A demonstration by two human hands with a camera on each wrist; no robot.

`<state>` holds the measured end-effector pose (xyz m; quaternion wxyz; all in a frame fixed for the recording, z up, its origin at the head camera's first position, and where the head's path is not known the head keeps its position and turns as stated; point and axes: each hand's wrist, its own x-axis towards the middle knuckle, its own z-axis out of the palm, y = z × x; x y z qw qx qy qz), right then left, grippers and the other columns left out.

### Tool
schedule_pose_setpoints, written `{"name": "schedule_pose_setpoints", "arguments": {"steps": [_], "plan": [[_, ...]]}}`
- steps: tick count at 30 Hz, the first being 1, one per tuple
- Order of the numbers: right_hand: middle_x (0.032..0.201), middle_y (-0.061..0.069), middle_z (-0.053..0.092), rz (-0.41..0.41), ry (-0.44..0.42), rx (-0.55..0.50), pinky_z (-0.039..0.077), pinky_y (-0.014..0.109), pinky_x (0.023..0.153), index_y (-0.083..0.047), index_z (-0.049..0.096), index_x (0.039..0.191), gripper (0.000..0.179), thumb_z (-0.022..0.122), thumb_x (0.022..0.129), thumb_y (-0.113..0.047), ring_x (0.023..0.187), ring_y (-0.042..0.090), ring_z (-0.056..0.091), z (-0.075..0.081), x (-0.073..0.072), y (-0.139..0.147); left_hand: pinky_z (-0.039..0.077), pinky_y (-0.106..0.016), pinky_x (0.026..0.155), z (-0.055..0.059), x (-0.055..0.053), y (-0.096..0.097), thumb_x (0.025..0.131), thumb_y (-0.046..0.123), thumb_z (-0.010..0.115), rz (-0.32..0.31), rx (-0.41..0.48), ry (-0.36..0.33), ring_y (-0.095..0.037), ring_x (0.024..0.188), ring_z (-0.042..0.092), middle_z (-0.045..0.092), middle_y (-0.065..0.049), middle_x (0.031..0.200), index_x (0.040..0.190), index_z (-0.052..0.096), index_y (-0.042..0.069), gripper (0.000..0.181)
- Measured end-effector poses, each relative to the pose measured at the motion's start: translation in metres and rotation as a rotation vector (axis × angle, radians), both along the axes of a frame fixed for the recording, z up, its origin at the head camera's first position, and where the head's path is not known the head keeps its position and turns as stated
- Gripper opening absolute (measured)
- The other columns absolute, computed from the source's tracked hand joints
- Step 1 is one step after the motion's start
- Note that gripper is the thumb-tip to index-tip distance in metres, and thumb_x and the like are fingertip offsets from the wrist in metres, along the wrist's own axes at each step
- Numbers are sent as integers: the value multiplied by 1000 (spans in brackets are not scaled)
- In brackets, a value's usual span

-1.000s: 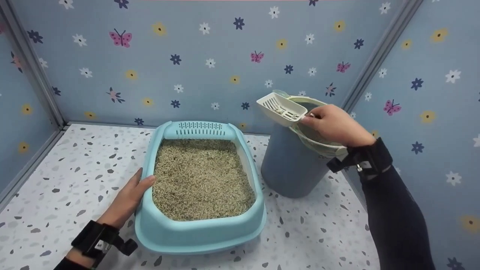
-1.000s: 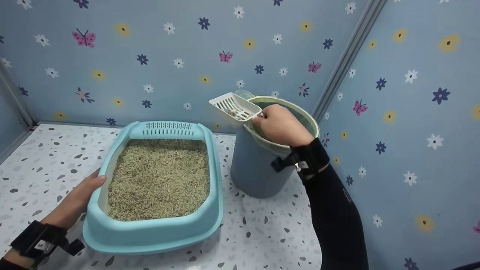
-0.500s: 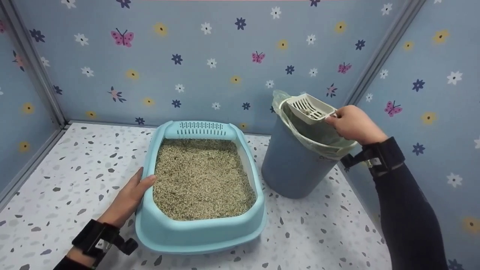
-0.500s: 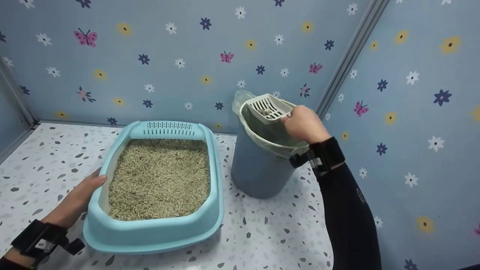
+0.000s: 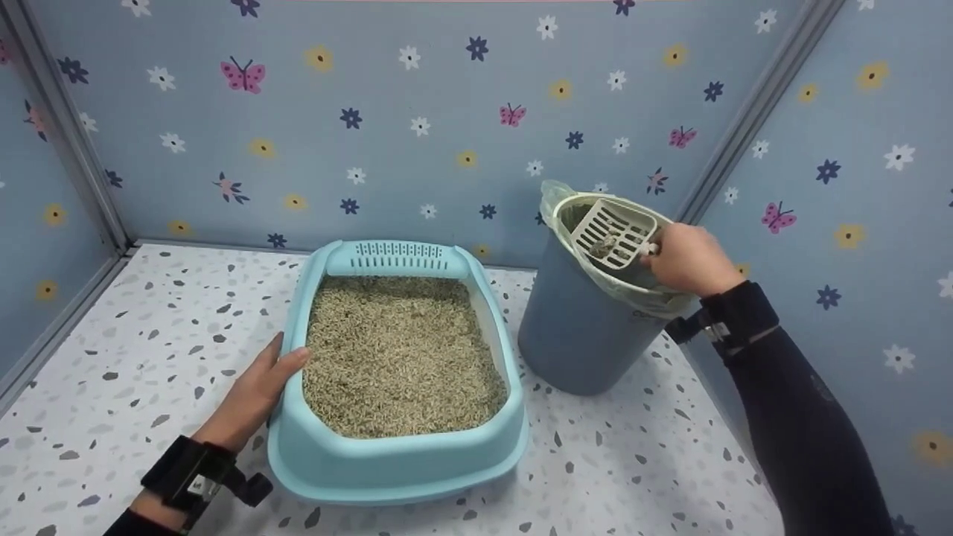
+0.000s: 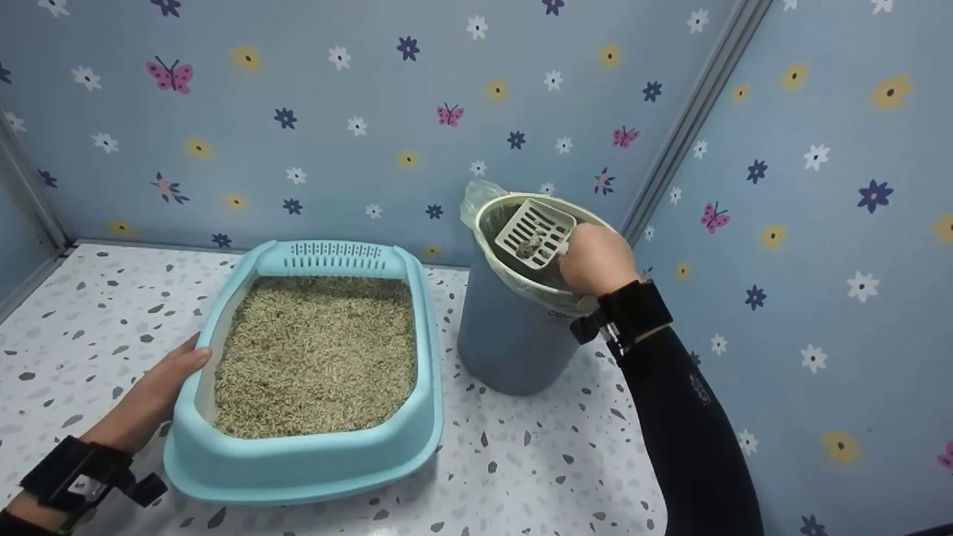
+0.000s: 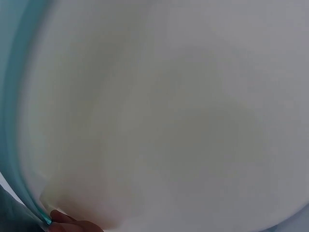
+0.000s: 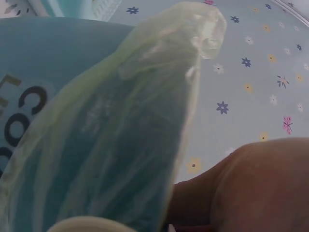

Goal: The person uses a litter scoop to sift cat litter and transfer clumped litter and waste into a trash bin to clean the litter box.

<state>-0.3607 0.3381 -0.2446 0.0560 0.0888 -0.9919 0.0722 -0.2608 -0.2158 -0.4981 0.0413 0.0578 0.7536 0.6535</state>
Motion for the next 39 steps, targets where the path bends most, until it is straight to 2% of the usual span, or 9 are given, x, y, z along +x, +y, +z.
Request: {"name": "schedule_pose_setpoints", "arguments": {"steps": [4, 9, 13, 19, 25, 28, 33, 36, 39], "plan": [[76, 9, 65, 22, 52, 25, 53, 50, 68, -1, 71, 85, 20, 74, 102, -11, 68, 29, 59, -3, 0, -1, 25, -65, 129, 0, -1, -1, 117, 51, 50, -2, 5, -3, -46, 159, 32, 8, -26, 183, 180, -4, 20, 89], [86, 20, 71, 22, 123, 67, 57, 63, 80, 4, 73, 93, 11, 69, 98, -5, 76, 40, 65, -8, -3, -1, 28, -63, 127, 0, -1, -1, 117, 52, 49, -1, 11, 0, -45, 156, 37, 14, -28, 181, 181, -2, 21, 88], [99, 27, 71, -3, 166, 115, 58, 67, 82, 9, 73, 105, 14, 67, 96, 0, 85, 46, 68, -12, -2, -2, 26, -64, 128, 1, -1, -1, 117, 50, 49, -5, 15, 8, -45, 158, 34, 12, -27, 182, 181, -3, 20, 87], [93, 28, 66, 71, 391, 287, 57, 64, 58, 10, 67, 97, 8, 64, 93, 4, 67, 45, 65, -21, 2, -1, 22, -59, 131, 1, -2, 0, 118, 44, 50, -20, 47, 35, -39, 162, 26, 12, -21, 184, 181, 0, 17, 84], [85, 23, 60, 163, 612, 462, 48, 56, 42, 7, 61, 93, 3, 64, 94, 7, 55, 37, 59, -27, 2, -3, 40, -23, 113, 0, 0, -1, 119, 44, 49, -14, 42, 40, -38, 152, 43, 24, -22, 180, 181, 5, 21, 80], [82, 22, 57, 212, 720, 507, 46, 53, 42, 6, 59, 90, 13, 64, 102, 2, 55, 38, 59, -30, 1, -4, 41, -18, 108, 1, 1, -1, 119, 44, 49, -11, 36, 40, -38, 151, 45, 26, -22, 179, 181, 5, 21, 80], [78, 20, 53, 261, 822, 560, 44, 50, 44, 4, 56, 86, 27, 59, 109, -10, 55, 38, 57, -34, -2, -3, 41, -26, 113, 0, 0, 0, 119, 45, 49, -6, 25, 36, -38, 151, 46, 27, -22, 179, 181, 6, 21, 80], [79, 21, 56, 235, 779, 528, 47, 52, 45, 5, 59, 88, 22, 62, 107, -5, 57, 39, 59, -33, -1, -4, 36, -42, 123, 0, 0, 0, 118, 47, 49, -4, 23, 25, -39, 154, 42, 22, -23, 181, 181, 4, 21, 82], [82, 22, 59, 164, 707, 427, 49, 56, 45, 7, 62, 90, 10, 66, 99, 3, 58, 40, 61, -29, 5, -6, 30, -58, 127, 0, 0, 1, 118, 49, 49, -6, 22, 16, -43, 155, 40, 18, -25, 181, 181, 2, 20, 84]]}}
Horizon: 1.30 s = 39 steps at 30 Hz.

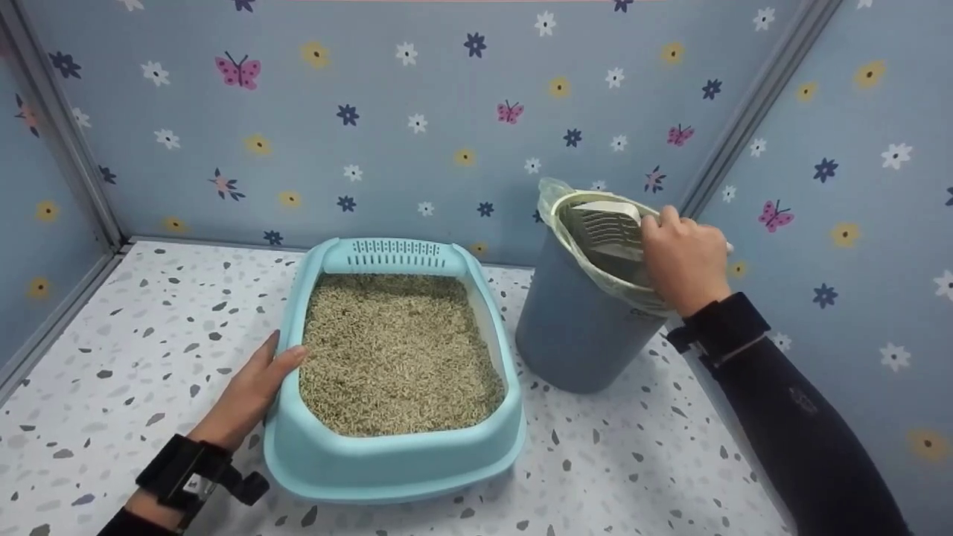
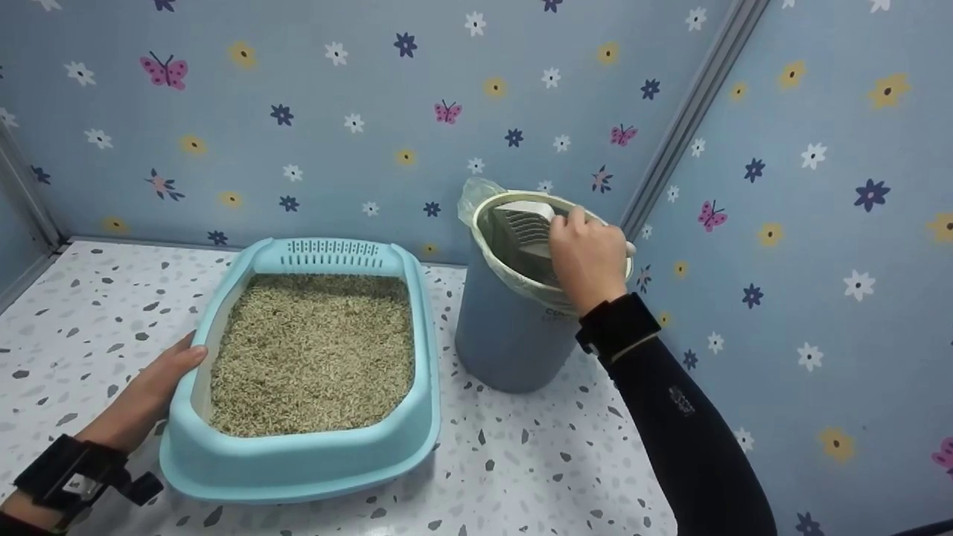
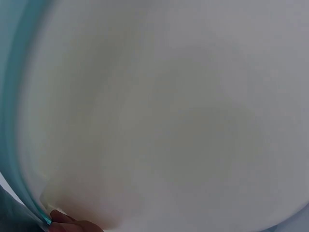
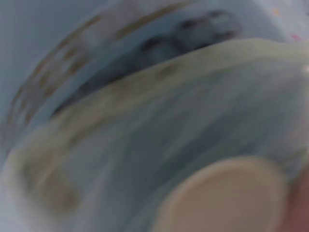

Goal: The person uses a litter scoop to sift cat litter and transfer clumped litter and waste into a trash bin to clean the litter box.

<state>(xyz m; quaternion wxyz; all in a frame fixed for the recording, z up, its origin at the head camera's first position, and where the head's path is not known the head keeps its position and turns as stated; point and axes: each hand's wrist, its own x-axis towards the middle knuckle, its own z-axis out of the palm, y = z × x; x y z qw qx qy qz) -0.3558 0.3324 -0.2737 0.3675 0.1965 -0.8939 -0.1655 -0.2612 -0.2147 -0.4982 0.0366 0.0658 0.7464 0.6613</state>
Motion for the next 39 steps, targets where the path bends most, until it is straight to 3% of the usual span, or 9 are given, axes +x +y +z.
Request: {"name": "schedule_pose_setpoints", "arguments": {"steps": [4, 8, 13, 18, 22, 26, 31, 36, 39], "plan": [[82, 23, 60, -36, 13, -138, 49, 61, 43, 7, 64, 90, 5, 61, 94, 6, 56, 41, 60, 9, 13, -11, 27, -64, 128, 1, 0, -2, 117, 49, 49, -1, -4, -1, -45, 157, 37, 15, -26, 182, 181, -1, 19, 86], [79, 21, 57, 12, 94, -193, 47, 58, 41, 7, 62, 86, 13, 58, 98, 4, 52, 39, 55, 18, 28, -31, 26, -61, 129, 2, 1, -5, 117, 50, 49, -4, -5, 2, -43, 159, 32, 11, -24, 183, 180, -3, 19, 88], [77, 17, 56, 118, 101, -198, 44, 51, 39, 6, 64, 86, 14, 62, 99, 1, 50, 32, 50, 23, 48, -73, 41, -34, 118, 3, 2, -8, 117, 49, 49, -2, -7, 15, -41, 154, 42, 21, -24, 180, 181, 1, 21, 84], [83, 16, 65, 200, -18, -155, 51, 46, 43, 5, 71, 94, 6, 68, 98, 0, 54, 28, 56, 10, 59, -121, 46, -21, 107, 1, 3, -9, 118, 46, 49, 6, 4, 39, -41, 147, 51, 30, -24, 177, 181, 7, 22, 80], [80, 12, 64, 188, -147, -21, 51, 43, 44, 0, 74, 95, 3, 71, 95, 1, 55, 25, 58, -15, 56, -156, 45, -24, 110, -1, 3, -8, 118, 45, 49, 3, 11, 42, -41, 148, 50, 30, -23, 177, 181, 8, 25, 78], [74, 8, 63, 121, -184, 193, 52, 42, 43, -6, 74, 88, 8, 74, 93, -1, 55, 23, 60, -43, 48, -186, 47, -30, 111, -1, 2, -7, 119, 45, 50, -4, 21, 41, -41, 145, 54, 34, -24, 175, 181, 8, 25, 78], [63, -1, 54, 51, -222, 437, 55, 38, 46, -16, 58, 65, 37, 75, 97, -7, 54, 14, 53, -66, 27, -222, 53, -36, 107, -1, 1, -6, 119, 45, 50, 7, 18, 44, -42, 136, 62, 40, -26, 170, 181, 9, 22, 79], [59, -6, 33, -71, -323, 645, 37, 29, 44, -19, 36, 61, 54, 65, 105, -5, 53, 11, 31, -80, 8, -249, 48, -42, 112, -1, 0, -3, 119, 45, 50, -10, 26, 32, -42, 142, 56, 32, -26, 174, 181, 5, 20, 81], [58, -4, 34, -166, -367, 707, 29, 30, 39, -19, 38, 62, 53, 59, 108, -5, 48, 12, 30, -88, 4, -260, 41, -44, 118, -1, 0, -1, 119, 44, 50, -32, 38, 35, -40, 151, 46, 24, -23, 179, 181, 3, 21, 81]]}}
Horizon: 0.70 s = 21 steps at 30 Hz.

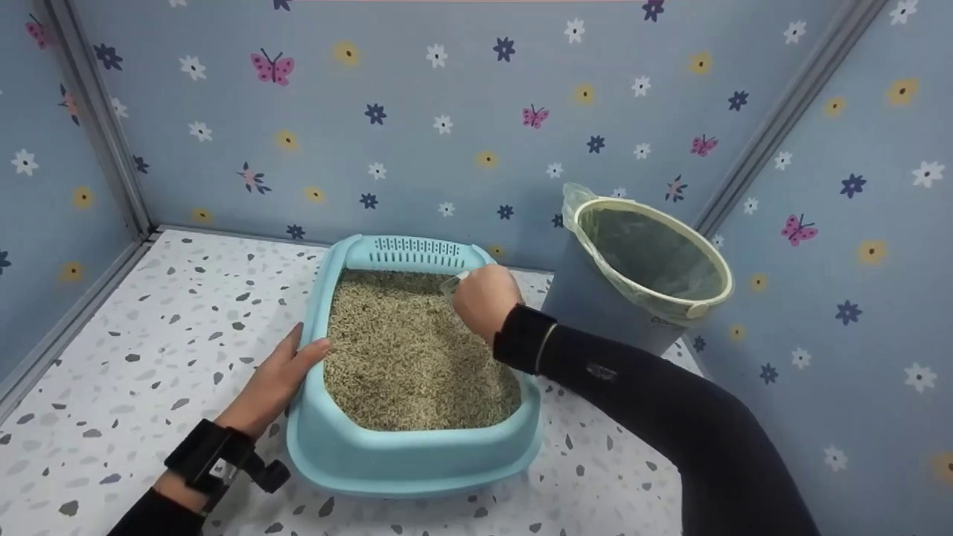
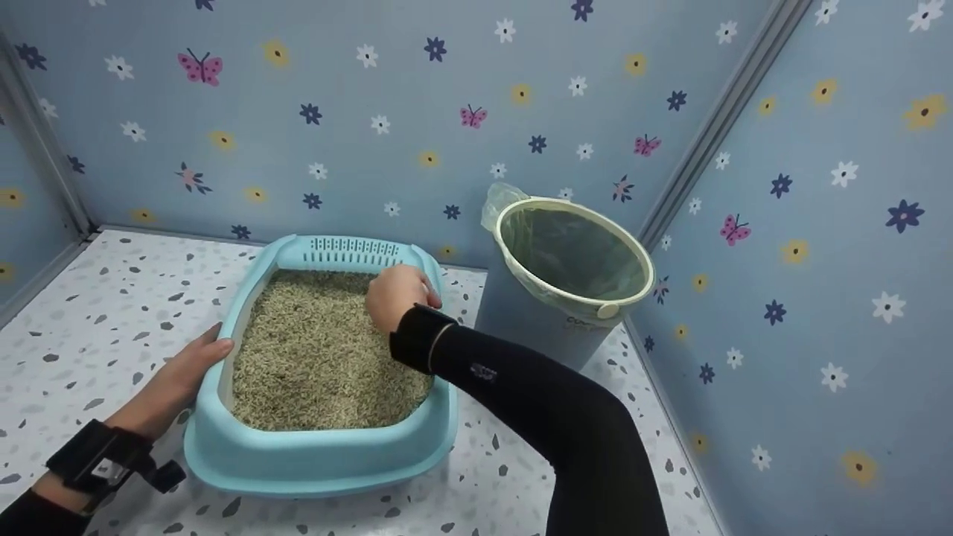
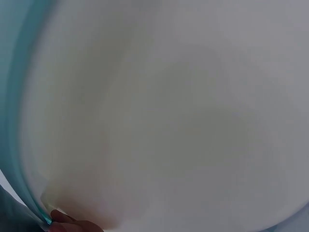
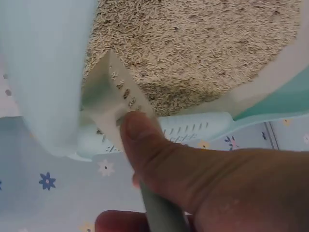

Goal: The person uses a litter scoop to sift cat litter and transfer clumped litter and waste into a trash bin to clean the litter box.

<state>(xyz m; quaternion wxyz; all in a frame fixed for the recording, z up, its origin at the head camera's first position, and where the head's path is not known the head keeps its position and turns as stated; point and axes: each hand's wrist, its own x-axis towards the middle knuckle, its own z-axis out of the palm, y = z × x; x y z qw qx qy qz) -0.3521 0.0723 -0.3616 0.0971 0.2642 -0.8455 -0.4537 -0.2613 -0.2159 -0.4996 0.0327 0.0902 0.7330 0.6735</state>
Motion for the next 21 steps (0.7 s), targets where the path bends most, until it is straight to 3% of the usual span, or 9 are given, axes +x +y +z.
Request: {"name": "schedule_pose_setpoints", "arguments": {"steps": [5, 8, 12, 14, 18, 21], "plan": [[57, 0, 42, -171, -83, 75, 31, 31, 38, -12, 61, 73, 37, 55, 110, -11, 41, 16, 33, -14, 0, -18, 47, -37, 114, -1, 0, 0, 118, 43, 52, 16, 2, 17, -41, 145, 53, 35, -24, 174, 181, 9, 20, 79], [54, 0, 44, -244, -119, 77, 33, 31, 37, -12, 67, 77, 38, 58, 112, -20, 39, 16, 34, -22, 5, -26, 51, -39, 111, -2, 0, 0, 118, 43, 53, 20, 7, 22, -42, 140, 58, 38, -25, 171, 181, 10, 19, 80], [51, -1, 40, -205, -94, -1, 28, 29, 35, -16, 57, 64, 49, 63, 113, -24, 38, 14, 29, -31, 14, -29, 54, -45, 109, -2, 0, 1, 117, 43, 54, 27, 11, 13, -43, 136, 62, 41, -27, 168, 181, 11, 20, 81], [54, -1, 42, -174, -108, -33, 25, 29, 37, -16, 56, 65, 48, 65, 112, -25, 42, 13, 28, -35, 16, -29, 55, -46, 108, -2, 0, 1, 117, 43, 54, 29, 17, 12, -43, 133, 63, 43, -27, 166, 181, 12, 19, 80], [58, -1, 43, -180, -187, -37, 23, 29, 41, -16, 57, 70, 43, 67, 110, -27, 47, 12, 27, -43, 10, -33, 59, -46, 102, -1, 0, 0, 116, 43, 55, 33, 29, 14, -42, 124, 70, 50, -29, 159, 181, 14, 19, 80], [57, -2, 33, -202, -195, -30, 19, 30, 42, -16, 54, 69, 45, 66, 111, -28, 47, 12, 21, -49, 4, -34, 62, -47, 98, -1, 0, 1, 116, 42, 56, 32, 39, 14, -43, 118, 72, 52, -30, 157, 180, 15, 18, 80]]}}
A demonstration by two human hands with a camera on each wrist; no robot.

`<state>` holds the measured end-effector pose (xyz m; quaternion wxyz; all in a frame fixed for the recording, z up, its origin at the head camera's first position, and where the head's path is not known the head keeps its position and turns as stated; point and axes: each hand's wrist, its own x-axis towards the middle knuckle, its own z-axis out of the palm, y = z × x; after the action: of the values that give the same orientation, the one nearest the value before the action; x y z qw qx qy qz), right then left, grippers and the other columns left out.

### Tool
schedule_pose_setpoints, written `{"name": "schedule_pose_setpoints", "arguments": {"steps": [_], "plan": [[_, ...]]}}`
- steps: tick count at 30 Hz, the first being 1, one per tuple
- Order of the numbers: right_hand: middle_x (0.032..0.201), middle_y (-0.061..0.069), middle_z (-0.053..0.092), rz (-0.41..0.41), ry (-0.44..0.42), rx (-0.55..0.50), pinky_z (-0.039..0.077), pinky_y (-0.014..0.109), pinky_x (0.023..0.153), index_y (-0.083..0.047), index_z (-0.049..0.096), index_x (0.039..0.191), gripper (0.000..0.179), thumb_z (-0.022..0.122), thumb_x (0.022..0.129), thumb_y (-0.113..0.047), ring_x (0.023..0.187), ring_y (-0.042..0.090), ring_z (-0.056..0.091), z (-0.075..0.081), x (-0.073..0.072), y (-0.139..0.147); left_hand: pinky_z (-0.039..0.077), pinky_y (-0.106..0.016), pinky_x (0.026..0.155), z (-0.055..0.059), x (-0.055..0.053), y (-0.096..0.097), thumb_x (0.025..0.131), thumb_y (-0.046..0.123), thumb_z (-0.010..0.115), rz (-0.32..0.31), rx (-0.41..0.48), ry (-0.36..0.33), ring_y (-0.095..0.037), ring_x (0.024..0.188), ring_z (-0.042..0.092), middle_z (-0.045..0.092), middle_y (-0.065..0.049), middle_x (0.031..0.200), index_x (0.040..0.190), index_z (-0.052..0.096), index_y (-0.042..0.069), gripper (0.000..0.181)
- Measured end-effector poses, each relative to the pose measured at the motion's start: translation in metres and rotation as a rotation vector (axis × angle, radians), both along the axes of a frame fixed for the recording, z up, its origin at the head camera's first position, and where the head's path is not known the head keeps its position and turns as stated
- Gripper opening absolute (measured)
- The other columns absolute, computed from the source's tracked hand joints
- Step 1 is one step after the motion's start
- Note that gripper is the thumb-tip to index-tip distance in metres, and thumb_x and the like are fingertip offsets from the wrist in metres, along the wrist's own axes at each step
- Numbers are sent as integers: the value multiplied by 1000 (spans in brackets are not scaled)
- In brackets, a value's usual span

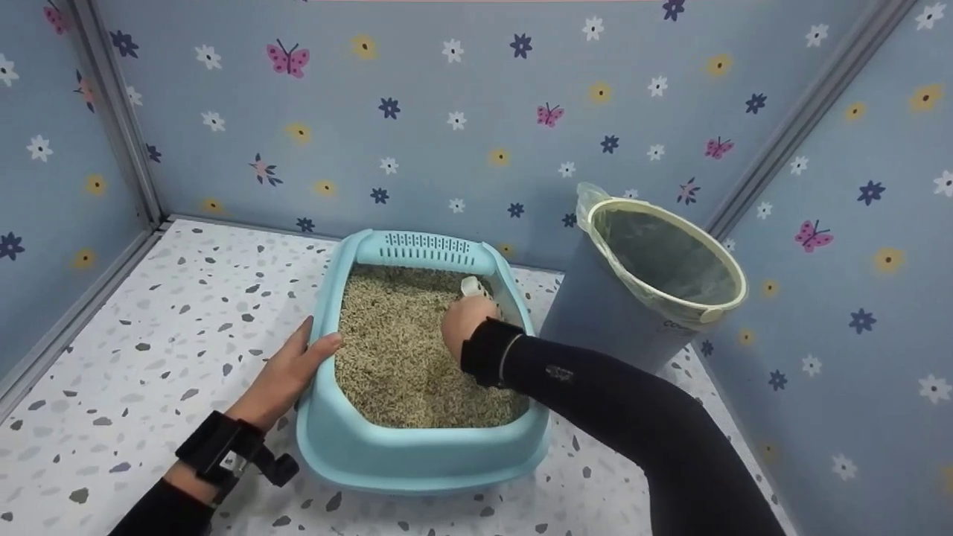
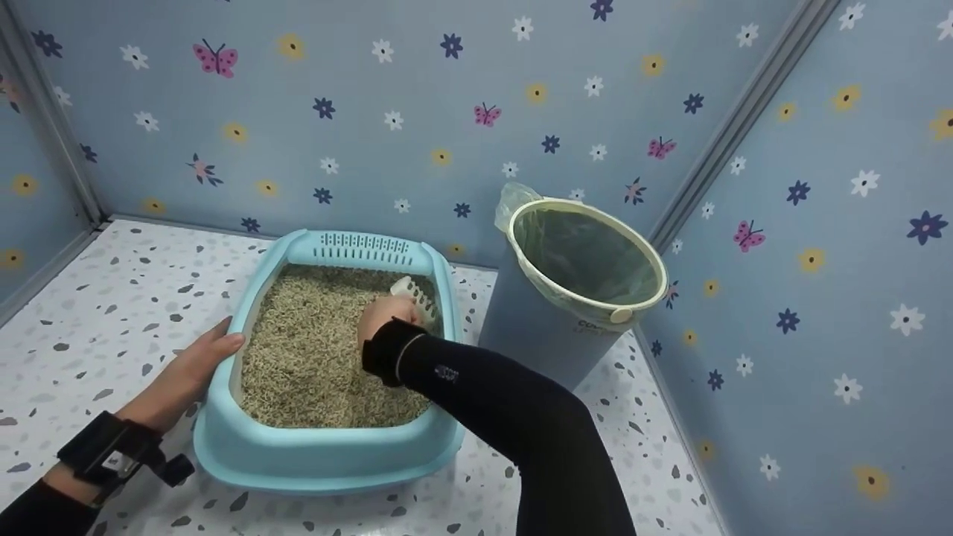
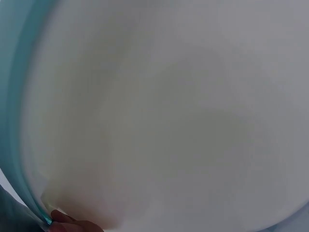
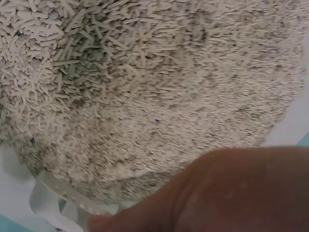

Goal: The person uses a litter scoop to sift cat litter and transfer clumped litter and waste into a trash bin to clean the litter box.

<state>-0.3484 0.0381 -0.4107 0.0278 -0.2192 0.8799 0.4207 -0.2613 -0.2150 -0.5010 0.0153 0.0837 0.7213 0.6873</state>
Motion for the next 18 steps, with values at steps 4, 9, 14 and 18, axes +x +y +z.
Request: {"name": "schedule_pose_setpoints", "arguments": {"steps": [4, 9, 14, 18], "plan": [[55, -2, 32, -9, -8, -23, 19, 30, 41, -15, 56, 69, 47, 63, 113, -29, 46, 12, 21, -6, -13, -5, 57, -46, 106, 1, 0, -1, 116, 42, 55, -1, -18, 5, -42, 131, 65, 42, -28, 166, 181, 12, 17, 81], [55, -4, 28, 65, -40, -52, 18, 29, 42, -17, 46, 66, 52, 62, 114, -26, 47, 11, 20, -18, -26, -14, 41, -49, 119, 2, 1, -2, 117, 42, 53, 1, -17, -6, -40, 149, 47, 28, -24, 176, 181, 8, 17, 82], [58, -1, 46, 71, -93, -114, 35, 29, 44, -15, 55, 67, 49, 61, 114, -27, 48, 14, 39, -29, -40, -16, 45, -43, 115, 0, 2, 0, 117, 41, 55, 4, -17, -5, -40, 145, 49, 31, -25, 173, 181, 10, 15, 82], [78, 5, 74, 70, -150, -193, 63, 32, 67, -12, 75, 80, 37, 63, 114, -25, 68, 20, 69, -35, -55, -12, 47, -39, 112, -1, 1, 2, 117, 39, 56, 6, 5, 2, -40, 141, 52, 36, -25, 169, 180, 14, 15, 80]]}}
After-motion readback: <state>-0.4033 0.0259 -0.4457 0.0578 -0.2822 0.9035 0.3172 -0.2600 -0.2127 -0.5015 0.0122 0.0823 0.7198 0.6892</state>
